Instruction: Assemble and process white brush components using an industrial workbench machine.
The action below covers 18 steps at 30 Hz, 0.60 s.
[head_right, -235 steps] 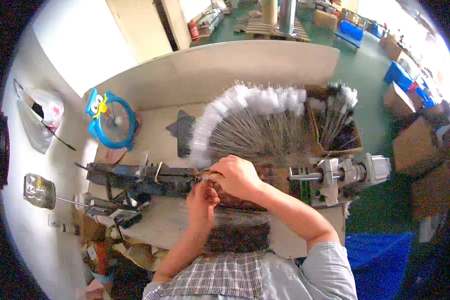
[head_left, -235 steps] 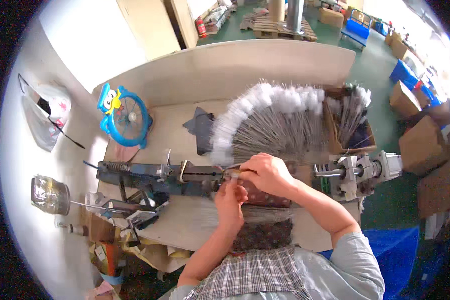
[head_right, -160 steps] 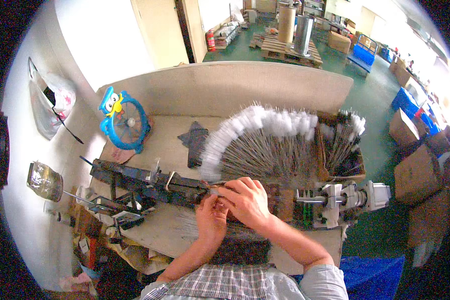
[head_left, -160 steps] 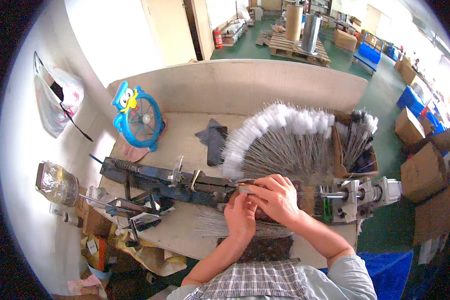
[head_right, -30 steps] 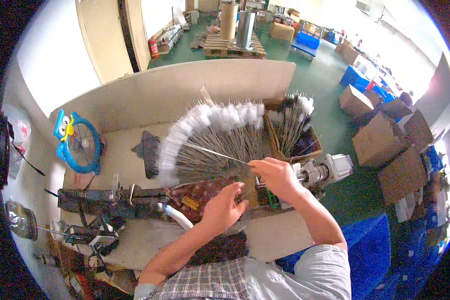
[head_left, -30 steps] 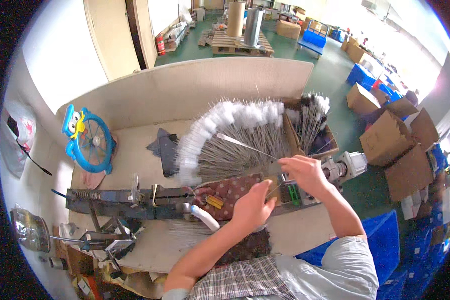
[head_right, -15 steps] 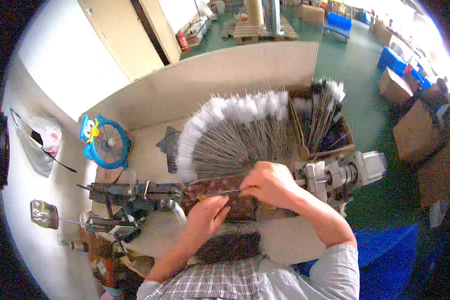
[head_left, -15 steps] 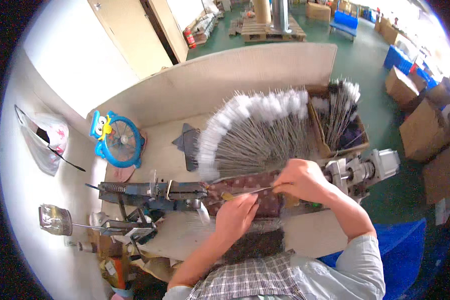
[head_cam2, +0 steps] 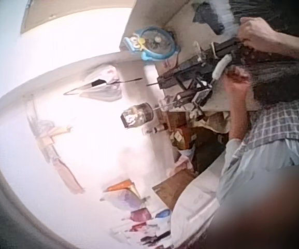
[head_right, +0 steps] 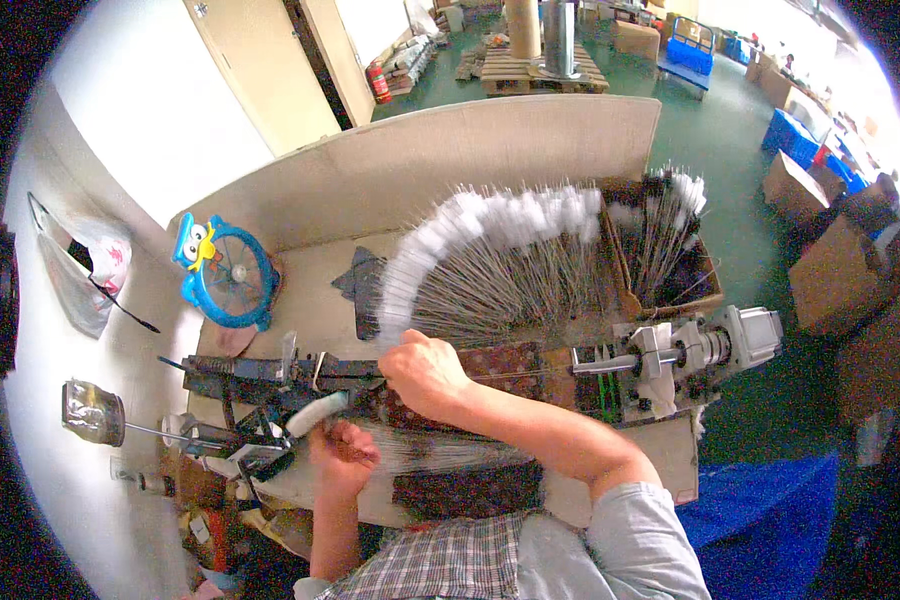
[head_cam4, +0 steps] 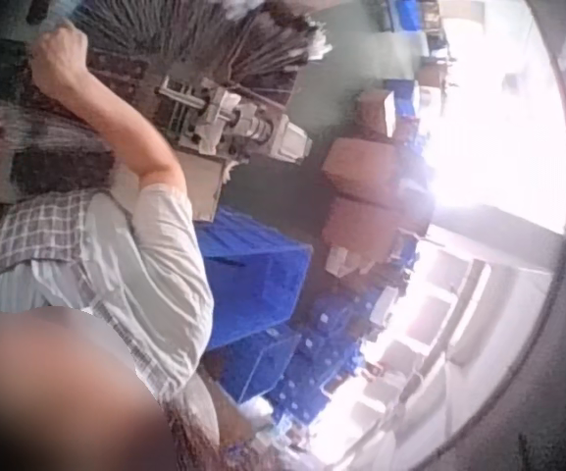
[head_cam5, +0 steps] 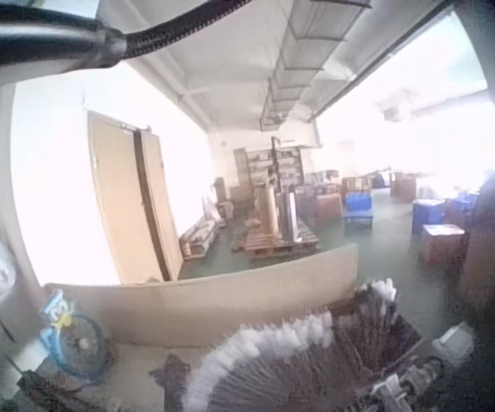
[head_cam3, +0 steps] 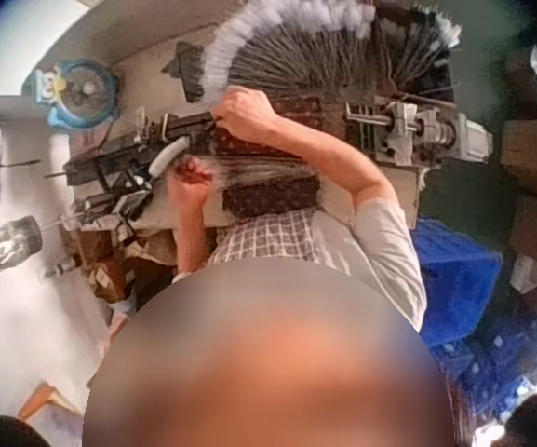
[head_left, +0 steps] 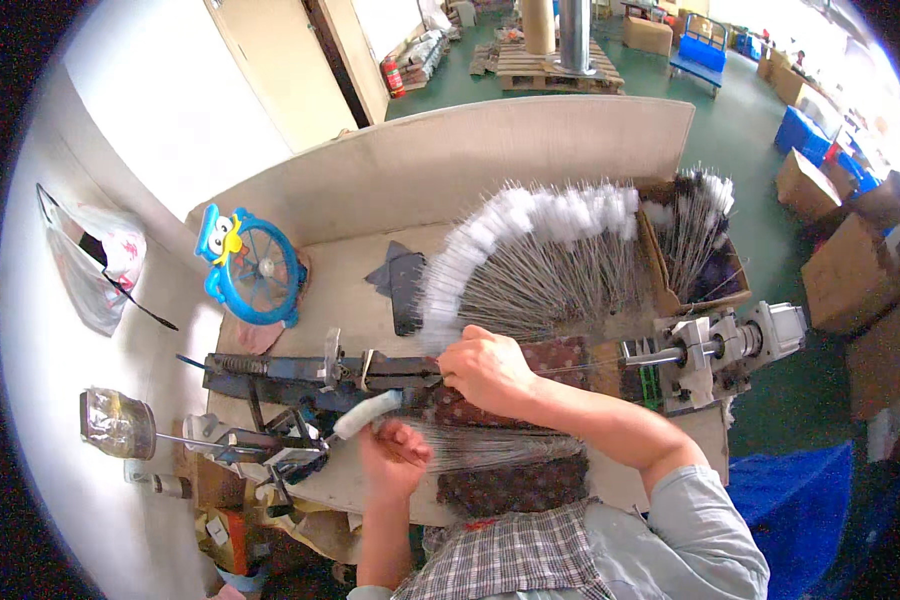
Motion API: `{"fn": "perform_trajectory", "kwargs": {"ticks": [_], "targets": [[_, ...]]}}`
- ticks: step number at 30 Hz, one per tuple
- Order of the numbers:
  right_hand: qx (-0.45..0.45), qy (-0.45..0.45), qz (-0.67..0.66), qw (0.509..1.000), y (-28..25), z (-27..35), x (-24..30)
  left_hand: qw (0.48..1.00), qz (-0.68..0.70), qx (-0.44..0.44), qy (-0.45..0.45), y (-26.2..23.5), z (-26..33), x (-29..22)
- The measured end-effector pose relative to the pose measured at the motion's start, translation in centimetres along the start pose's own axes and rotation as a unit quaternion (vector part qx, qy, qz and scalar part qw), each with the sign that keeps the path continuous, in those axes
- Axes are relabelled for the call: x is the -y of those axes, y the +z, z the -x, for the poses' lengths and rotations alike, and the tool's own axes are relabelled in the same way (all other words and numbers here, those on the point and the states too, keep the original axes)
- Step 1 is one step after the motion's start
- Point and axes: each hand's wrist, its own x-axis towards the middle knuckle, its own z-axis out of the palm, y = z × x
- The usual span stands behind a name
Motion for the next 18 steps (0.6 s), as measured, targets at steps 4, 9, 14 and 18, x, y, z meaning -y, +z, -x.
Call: {"fn": "perform_trajectory", "kwargs": {"ticks": [4,9,14,18], "targets": [[-0.002,0.022,0.019,1.000,0.2,-0.2,-0.4,0.965,-0.226,-0.045,0.123,5.7,-0.2,1.0],[0.050,0.028,0.045,0.997,-0.2,-0.5,-0.5,0.548,-0.817,-0.103,0.148,4.0,-2.8,3.5],[0.032,-0.043,0.024,0.998,-0.3,0.1,-1.2,0.653,-0.731,-0.095,0.174,-0.2,-4.7,3.6],[-0.098,-0.084,0.000,0.992,-2.6,2.3,-0.8,0.816,-0.534,-0.006,0.221,2.6,-4.6,6.3]]}}
